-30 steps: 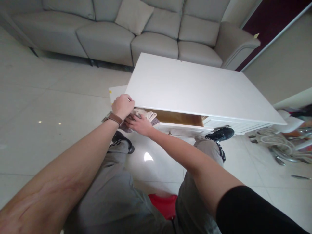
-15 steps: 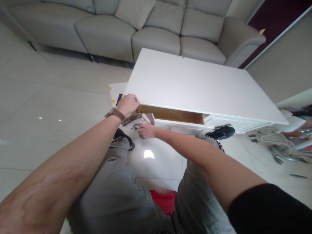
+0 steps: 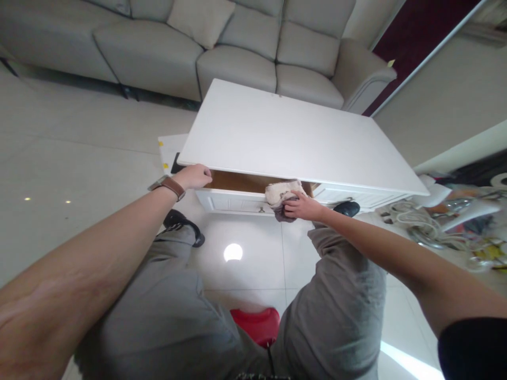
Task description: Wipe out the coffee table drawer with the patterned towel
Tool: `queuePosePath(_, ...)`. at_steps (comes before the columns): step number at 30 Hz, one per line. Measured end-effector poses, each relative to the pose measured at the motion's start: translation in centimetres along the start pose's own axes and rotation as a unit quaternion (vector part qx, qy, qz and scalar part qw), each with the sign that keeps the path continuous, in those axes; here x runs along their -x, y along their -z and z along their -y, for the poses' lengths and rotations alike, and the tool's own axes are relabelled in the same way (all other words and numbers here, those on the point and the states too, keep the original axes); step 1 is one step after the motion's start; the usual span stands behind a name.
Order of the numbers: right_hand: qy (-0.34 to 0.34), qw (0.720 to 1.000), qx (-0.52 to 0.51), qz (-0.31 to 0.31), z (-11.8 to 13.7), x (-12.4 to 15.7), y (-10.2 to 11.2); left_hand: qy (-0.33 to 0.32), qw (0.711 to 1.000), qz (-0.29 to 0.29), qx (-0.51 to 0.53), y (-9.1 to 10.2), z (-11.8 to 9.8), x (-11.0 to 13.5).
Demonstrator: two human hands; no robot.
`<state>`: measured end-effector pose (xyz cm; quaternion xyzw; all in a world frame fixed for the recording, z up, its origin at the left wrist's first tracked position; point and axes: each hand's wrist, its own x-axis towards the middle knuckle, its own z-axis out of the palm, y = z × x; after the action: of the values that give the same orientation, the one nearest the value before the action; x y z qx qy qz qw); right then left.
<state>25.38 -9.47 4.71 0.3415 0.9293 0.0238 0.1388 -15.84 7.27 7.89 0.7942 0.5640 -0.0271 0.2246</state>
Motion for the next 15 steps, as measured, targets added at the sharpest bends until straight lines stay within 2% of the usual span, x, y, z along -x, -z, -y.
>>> queuePosePath(2,-0.039,0.994,-0.097,-0.023,-0.7,2.4,-1.2,-0.001,1.000,0.005,-0.002,-0.1,0.3,-0.1)
queuePosePath(6,-0.225,0.973,-0.057,-0.020,-1.2,6.4,-3.3,-0.009,1.000,0.017,-0.005,0.0,0.7,-0.2)
queuePosePath(9,-0.345,0.934,-0.049,-0.080,-1.6,8.3,-4.3,-0.014,0.999,0.046,0.002,-0.2,0.8,-0.4)
queuePosePath(12,-0.409,0.895,-0.102,-0.148,-2.2,9.7,-5.3,-0.006,0.996,0.087,0.015,-0.5,0.9,-0.7)
queuePosePath(14,-0.456,0.853,-0.174,-0.184,-2.6,10.2,-6.3,-0.019,0.994,0.103,0.007,-0.6,0.9,-0.9)
queuePosePath(15,-0.487,0.821,-0.218,-0.200,-2.7,10.3,-6.8,-0.029,0.994,0.109,-0.002,-0.7,0.9,-1.0)
